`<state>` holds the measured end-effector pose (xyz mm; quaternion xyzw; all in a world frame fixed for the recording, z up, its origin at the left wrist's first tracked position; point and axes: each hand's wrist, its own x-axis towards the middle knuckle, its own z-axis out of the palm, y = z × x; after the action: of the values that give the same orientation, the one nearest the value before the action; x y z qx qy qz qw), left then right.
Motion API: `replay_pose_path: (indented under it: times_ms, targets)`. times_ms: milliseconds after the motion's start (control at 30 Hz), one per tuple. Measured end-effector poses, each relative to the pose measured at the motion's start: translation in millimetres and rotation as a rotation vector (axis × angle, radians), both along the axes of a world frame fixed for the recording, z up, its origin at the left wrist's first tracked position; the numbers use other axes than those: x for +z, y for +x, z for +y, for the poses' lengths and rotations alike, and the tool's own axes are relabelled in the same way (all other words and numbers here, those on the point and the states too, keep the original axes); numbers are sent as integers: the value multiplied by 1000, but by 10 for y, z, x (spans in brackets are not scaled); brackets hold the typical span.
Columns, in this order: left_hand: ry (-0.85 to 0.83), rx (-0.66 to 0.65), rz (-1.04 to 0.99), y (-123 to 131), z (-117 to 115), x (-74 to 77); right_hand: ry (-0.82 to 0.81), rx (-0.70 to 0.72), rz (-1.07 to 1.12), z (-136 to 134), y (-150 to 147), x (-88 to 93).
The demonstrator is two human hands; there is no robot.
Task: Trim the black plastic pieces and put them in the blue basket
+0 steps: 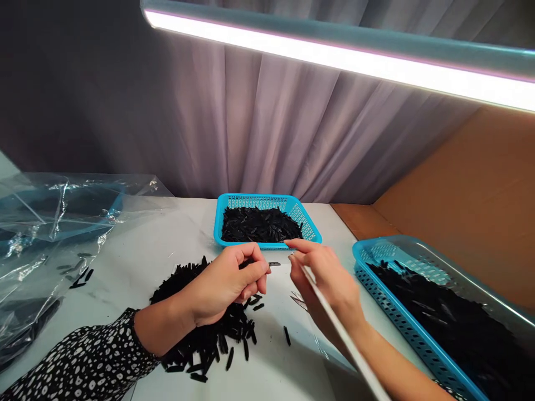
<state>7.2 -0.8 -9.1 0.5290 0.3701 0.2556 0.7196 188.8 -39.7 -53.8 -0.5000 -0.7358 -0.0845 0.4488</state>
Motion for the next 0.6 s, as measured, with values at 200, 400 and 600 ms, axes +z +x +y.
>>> replay_pose_path:
  times_ms: [200, 400, 600]
  targets:
    - [155, -1, 29, -26, -6, 11, -248, -19, 342, 75, 97, 127]
    - [224, -4, 107, -21, 7, -31, -500, 233, 548, -15, -27, 83]
    - [-140, 74, 25, 4, 131, -160, -469, 108, 585, 305, 16, -95]
